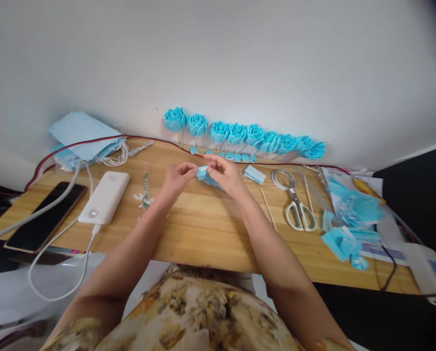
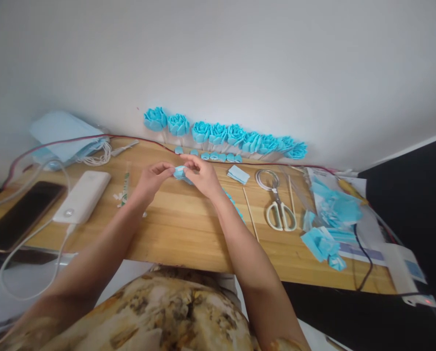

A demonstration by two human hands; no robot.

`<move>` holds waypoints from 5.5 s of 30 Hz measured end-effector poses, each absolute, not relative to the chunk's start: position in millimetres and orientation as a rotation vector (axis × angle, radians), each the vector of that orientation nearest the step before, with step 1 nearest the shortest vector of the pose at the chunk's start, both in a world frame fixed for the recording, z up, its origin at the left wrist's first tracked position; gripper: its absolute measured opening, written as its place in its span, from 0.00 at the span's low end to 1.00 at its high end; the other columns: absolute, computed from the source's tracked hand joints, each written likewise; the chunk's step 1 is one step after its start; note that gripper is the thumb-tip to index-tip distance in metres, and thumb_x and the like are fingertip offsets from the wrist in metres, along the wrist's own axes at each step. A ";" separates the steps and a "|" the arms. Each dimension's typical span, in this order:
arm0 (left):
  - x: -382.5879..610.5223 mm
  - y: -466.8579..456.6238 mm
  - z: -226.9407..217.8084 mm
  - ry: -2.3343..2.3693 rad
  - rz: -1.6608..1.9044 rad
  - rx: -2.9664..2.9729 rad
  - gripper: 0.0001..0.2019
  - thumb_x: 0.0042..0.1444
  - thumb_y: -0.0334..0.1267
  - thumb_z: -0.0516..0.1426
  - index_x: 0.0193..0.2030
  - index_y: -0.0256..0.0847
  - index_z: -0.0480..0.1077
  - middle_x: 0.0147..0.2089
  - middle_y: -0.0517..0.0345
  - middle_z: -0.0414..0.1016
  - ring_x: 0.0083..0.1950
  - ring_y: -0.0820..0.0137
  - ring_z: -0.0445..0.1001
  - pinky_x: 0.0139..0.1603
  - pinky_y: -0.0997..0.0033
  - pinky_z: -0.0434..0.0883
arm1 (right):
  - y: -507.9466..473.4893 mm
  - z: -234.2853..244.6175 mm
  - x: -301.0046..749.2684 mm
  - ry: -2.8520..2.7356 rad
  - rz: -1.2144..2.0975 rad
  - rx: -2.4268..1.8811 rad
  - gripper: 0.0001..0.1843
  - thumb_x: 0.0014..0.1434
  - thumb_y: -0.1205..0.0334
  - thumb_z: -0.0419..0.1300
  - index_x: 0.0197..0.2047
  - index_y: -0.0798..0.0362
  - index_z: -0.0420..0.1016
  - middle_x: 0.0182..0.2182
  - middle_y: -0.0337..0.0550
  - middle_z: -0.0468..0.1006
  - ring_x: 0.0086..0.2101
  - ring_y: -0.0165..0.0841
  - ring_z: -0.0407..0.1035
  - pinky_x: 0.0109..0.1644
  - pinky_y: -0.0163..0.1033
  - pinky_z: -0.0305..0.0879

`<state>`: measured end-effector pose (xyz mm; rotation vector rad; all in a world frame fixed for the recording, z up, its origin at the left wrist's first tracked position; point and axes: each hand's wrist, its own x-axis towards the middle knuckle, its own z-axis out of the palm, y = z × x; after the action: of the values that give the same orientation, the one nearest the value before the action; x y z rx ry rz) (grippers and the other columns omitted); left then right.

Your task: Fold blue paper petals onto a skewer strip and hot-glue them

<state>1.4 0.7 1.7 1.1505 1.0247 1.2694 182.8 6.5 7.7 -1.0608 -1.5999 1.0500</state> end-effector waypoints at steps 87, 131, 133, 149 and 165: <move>-3.8 3.9 -5.2 1.063 1.269 1.198 0.12 0.47 0.47 0.65 0.29 0.40 0.75 0.30 0.57 0.77 0.35 0.67 0.74 0.46 0.65 0.72 | 6.7 8.3 185.4 -1.569 1.055 -1.120 0.14 0.58 0.56 0.59 0.43 0.51 0.81 0.37 0.42 0.82 0.40 0.36 0.74 0.46 0.42 0.68; 5.8 -6.8 -7.4 1.475 1.506 2.119 0.05 0.61 0.32 0.61 0.37 0.43 0.79 0.28 0.59 0.74 0.34 0.66 0.72 0.41 0.63 0.63 | -4.5 -0.8 158.9 -1.625 0.630 -1.195 0.07 0.61 0.61 0.61 0.36 0.50 0.82 0.36 0.41 0.86 0.39 0.36 0.79 0.47 0.40 0.73; 5.5 -7.3 -6.8 1.501 1.494 2.119 0.05 0.61 0.34 0.61 0.36 0.44 0.80 0.28 0.59 0.74 0.34 0.66 0.72 0.41 0.63 0.63 | -4.7 -1.2 158.6 -1.642 0.604 -1.208 0.07 0.61 0.61 0.61 0.36 0.50 0.82 0.36 0.41 0.86 0.39 0.36 0.79 0.47 0.40 0.72; 4.6 -5.8 -8.8 1.590 1.432 2.063 0.06 0.60 0.34 0.60 0.34 0.45 0.79 0.26 0.60 0.72 0.31 0.68 0.69 0.38 0.63 0.63 | -7.0 -2.1 156.7 -1.753 0.453 -1.240 0.07 0.62 0.63 0.61 0.35 0.48 0.81 0.35 0.42 0.85 0.38 0.37 0.77 0.48 0.42 0.69; 4.7 -5.5 -7.3 1.562 1.408 2.015 0.06 0.60 0.36 0.60 0.33 0.44 0.79 0.25 0.61 0.70 0.30 0.69 0.68 0.35 0.65 0.62 | -6.0 -3.2 156.9 -1.761 0.437 -1.243 0.07 0.62 0.64 0.61 0.34 0.48 0.81 0.34 0.41 0.84 0.37 0.37 0.76 0.46 0.41 0.68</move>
<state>4.7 -5.5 -7.3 2.0154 1.5617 1.4080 156.9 -6.0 -3.2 -1.2433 -1.7612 0.4366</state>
